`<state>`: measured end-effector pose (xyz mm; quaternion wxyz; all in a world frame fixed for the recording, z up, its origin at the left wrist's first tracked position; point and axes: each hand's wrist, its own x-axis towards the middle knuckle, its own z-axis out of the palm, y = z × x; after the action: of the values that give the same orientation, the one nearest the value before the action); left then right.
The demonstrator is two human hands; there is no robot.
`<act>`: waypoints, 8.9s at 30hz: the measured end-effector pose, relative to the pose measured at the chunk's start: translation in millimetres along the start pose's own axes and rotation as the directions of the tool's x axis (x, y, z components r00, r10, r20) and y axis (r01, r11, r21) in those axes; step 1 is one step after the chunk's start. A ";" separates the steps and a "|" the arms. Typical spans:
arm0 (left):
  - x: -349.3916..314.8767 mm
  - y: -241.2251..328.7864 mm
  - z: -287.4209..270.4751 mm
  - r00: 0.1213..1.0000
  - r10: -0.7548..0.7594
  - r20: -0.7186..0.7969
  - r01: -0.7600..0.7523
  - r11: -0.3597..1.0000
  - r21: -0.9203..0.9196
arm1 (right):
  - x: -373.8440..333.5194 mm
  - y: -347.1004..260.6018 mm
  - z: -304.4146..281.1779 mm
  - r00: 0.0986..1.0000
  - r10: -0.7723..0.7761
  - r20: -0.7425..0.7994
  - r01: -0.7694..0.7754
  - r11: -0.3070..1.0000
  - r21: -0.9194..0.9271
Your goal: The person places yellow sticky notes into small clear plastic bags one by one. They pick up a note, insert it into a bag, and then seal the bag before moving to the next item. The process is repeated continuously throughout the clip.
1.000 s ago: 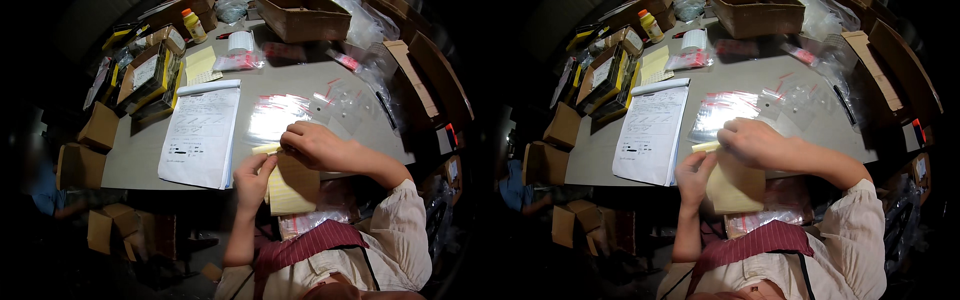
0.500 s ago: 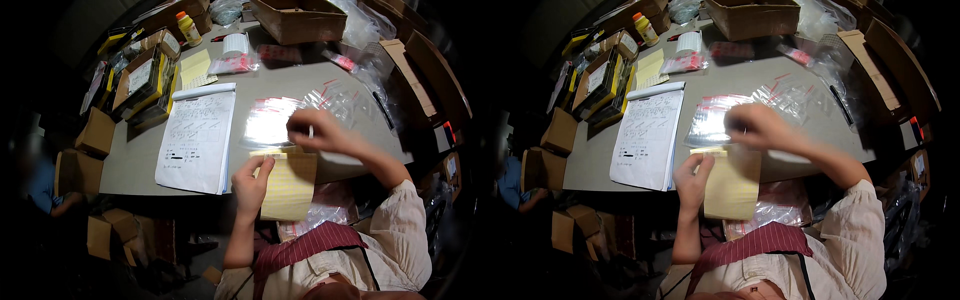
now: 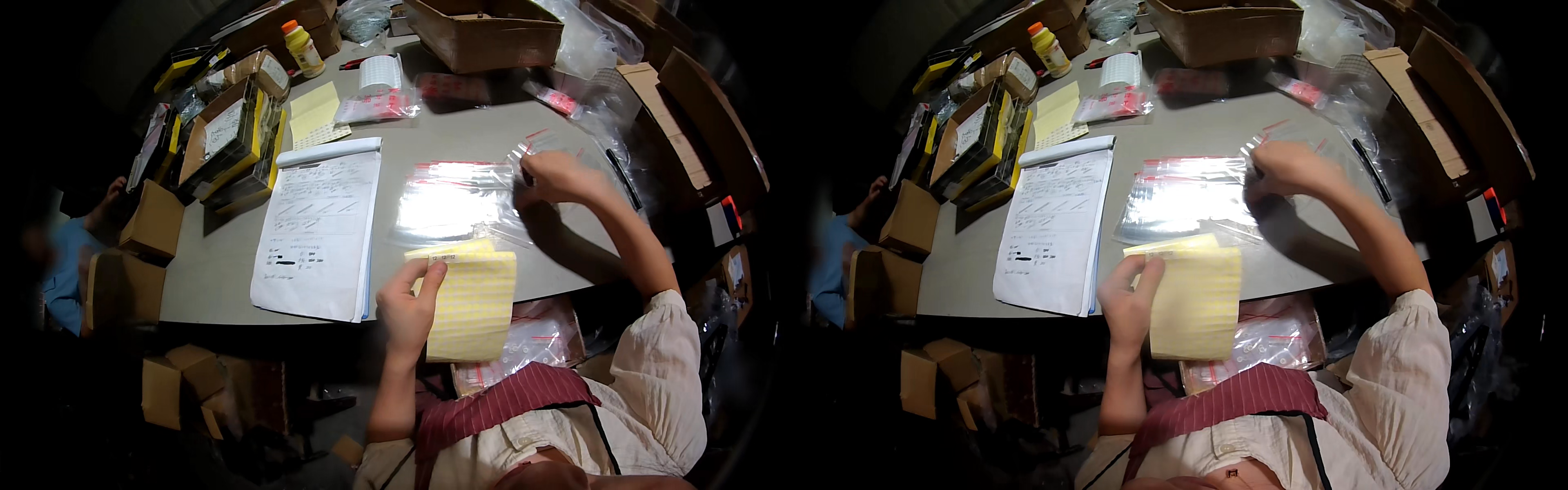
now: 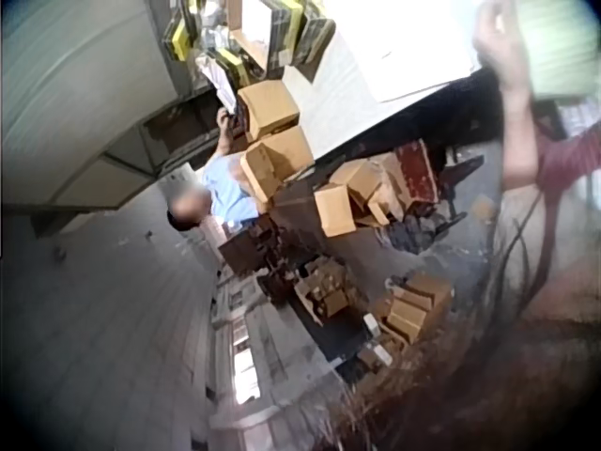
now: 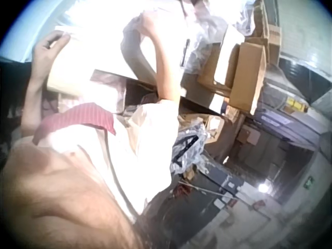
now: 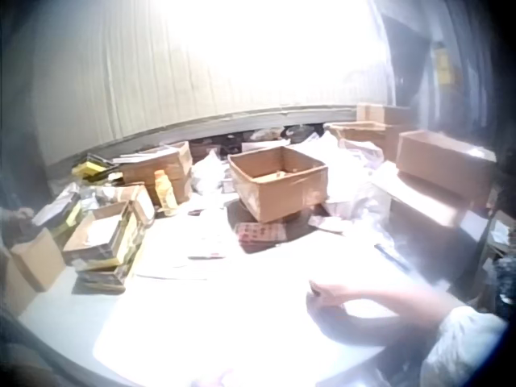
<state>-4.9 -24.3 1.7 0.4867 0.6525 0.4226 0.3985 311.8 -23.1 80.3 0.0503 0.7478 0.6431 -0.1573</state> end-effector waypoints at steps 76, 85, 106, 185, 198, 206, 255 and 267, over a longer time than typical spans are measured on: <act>3.1 -10.8 1.6 0.999 0.046 -0.008 -0.047 0.997 -0.060 | 55.6 -33.9 30.1 0.851 -0.307 -0.426 0.389 0.914 0.117; 1.7 -6.9 0.5 0.998 0.043 0.037 -0.040 0.996 -0.083 | 41.9 20.5 -5.7 0.993 0.062 -0.098 -0.064 0.998 -0.011; 2.6 -6.0 1.5 0.994 0.101 0.044 -0.100 0.995 -0.021 | -37.6 -107.5 49.0 0.616 -0.599 -0.512 0.673 0.738 -0.055; -27.9 70.6 -2.8 0.878 0.363 0.311 -0.324 0.931 -0.171 | -108.6 -48.1 67.0 0.546 -0.525 -0.653 0.772 0.618 0.148; -32.5 61.4 6.9 0.941 0.256 0.219 -0.222 0.960 -0.170 | -107.6 -47.3 75.1 0.527 -0.400 -0.750 0.778 0.582 0.237; -25.1 61.6 11.1 0.905 0.370 0.212 -0.388 0.920 0.051 | -105.6 -45.7 68.9 0.617 -0.360 -0.700 0.740 0.570 0.358; -18.1 29.4 30.0 0.887 0.424 0.182 -0.451 0.880 0.146 | -96.2 -45.4 84.5 0.768 -0.320 -0.555 0.565 0.748 0.349; -19.5 20.7 31.7 0.940 0.308 0.145 -0.327 0.936 0.133 | -98.3 -48.7 90.4 0.684 -0.239 -0.689 0.548 0.792 0.269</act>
<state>21.7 -55.6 13.1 0.3888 0.7710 0.3108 0.3973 236.6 -132.9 30.5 -0.3777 0.5846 0.7160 -0.0546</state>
